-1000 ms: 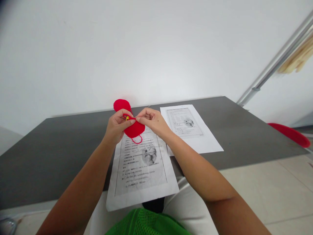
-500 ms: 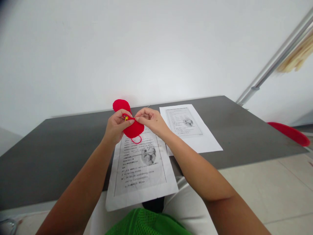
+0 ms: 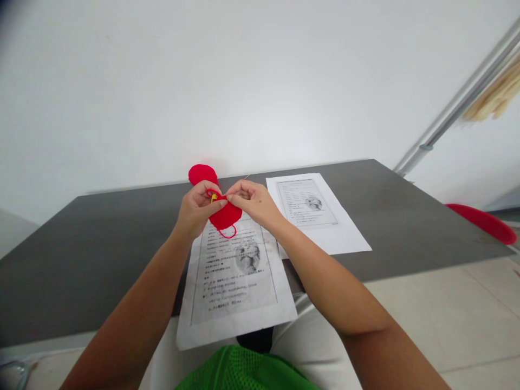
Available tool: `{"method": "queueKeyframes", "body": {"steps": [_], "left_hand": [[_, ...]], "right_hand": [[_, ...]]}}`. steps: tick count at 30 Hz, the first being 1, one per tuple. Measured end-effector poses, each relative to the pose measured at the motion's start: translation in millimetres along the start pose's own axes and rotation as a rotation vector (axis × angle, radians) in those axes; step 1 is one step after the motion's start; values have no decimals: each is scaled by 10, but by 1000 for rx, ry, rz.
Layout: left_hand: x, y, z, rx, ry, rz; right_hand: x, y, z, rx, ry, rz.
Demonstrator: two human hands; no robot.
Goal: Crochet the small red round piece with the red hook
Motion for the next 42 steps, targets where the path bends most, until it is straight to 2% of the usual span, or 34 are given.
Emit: {"method": "queueKeyframes", "body": {"steps": [12, 25, 31, 42], "left_hand": [[-13, -20, 2, -11, -20, 2], [-4, -12, 2, -89, -18, -69], [15, 1, 4, -53, -21, -139], [-53, -69, 36, -6, 70, -9]], "right_hand": [[-9, -3, 3, -16, 13, -3], [-14, -18, -5, 24, 48, 16], [-22, -18, 2, 47, 11, 45], [-5, -26, 1, 19, 5, 16]]}}
Point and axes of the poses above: each hand's wrist, its own z-axis towards the middle knuckle, its own y-axis out of the palm, x = y × z, the point moved 1 cm from there along z, towards the middle knuckle, and after that the axes turned 9 degrees about -y, right-handed, at the moved point
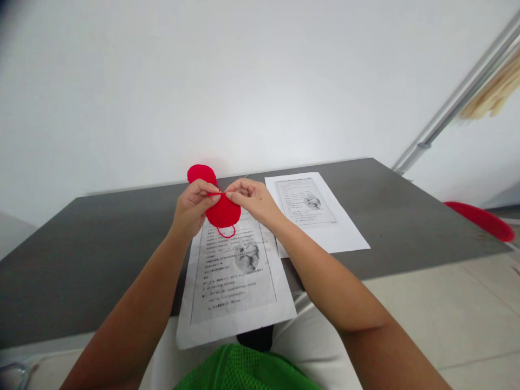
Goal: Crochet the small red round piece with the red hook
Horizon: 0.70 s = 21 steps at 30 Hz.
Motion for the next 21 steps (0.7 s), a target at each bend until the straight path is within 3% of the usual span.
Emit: {"method": "queueKeyframes", "body": {"steps": [21], "left_hand": [[-28, 15, -13, 1, 37, 22]], "right_hand": [[-32, 8, -8, -4, -56, -58]]}}
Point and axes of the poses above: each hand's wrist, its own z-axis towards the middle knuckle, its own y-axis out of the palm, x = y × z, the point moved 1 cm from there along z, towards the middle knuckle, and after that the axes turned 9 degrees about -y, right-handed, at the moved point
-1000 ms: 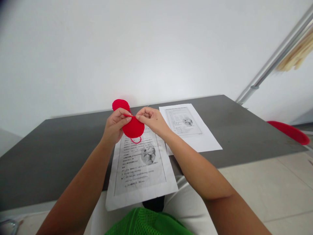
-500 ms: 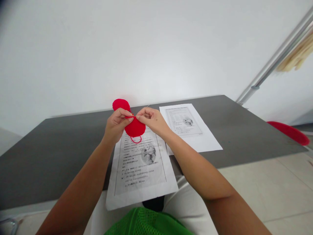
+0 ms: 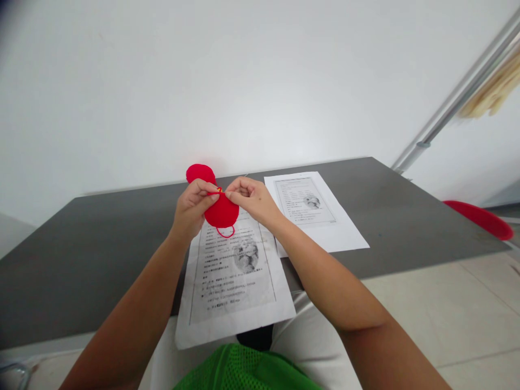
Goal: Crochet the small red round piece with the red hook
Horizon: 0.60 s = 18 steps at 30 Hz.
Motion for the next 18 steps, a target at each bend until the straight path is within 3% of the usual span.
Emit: {"method": "queueKeyframes", "body": {"steps": [18], "left_hand": [[-2, 28, -14, -10, -1, -18]], "right_hand": [[-6, 0, -1, 5, -26, -8]]}}
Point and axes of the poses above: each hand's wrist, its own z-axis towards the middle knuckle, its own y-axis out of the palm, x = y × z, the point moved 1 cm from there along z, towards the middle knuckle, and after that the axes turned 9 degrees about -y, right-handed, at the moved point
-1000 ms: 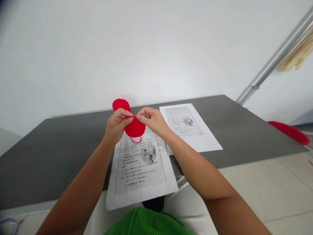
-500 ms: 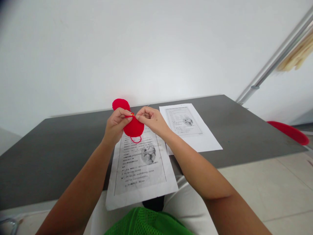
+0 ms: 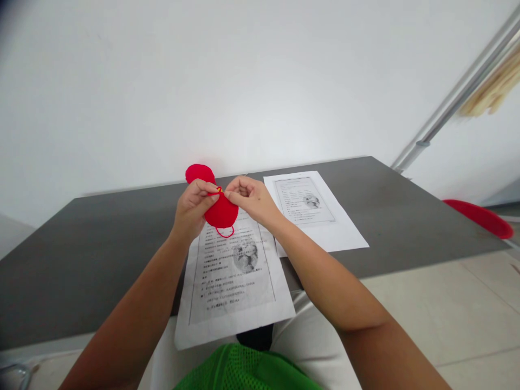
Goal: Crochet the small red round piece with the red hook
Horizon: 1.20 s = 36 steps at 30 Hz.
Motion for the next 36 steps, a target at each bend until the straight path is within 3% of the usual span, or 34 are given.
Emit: {"method": "queueKeyframes", "body": {"steps": [7, 15, 21, 28, 36], "left_hand": [[55, 1, -3, 33, 101, 102], [113, 45, -23, 26, 75, 127], [108, 61, -25, -18, 56, 106], [35, 33, 3, 53, 41, 107], [51, 26, -9, -37, 54, 11]], "right_hand": [[8, 3, 2, -7, -22, -9], [29, -16, -2, -19, -44, -78], [9, -16, -20, -30, -150, -222], [-50, 6, -45, -55, -308, -454], [-88, -7, -90, -65, -379, -513]]}}
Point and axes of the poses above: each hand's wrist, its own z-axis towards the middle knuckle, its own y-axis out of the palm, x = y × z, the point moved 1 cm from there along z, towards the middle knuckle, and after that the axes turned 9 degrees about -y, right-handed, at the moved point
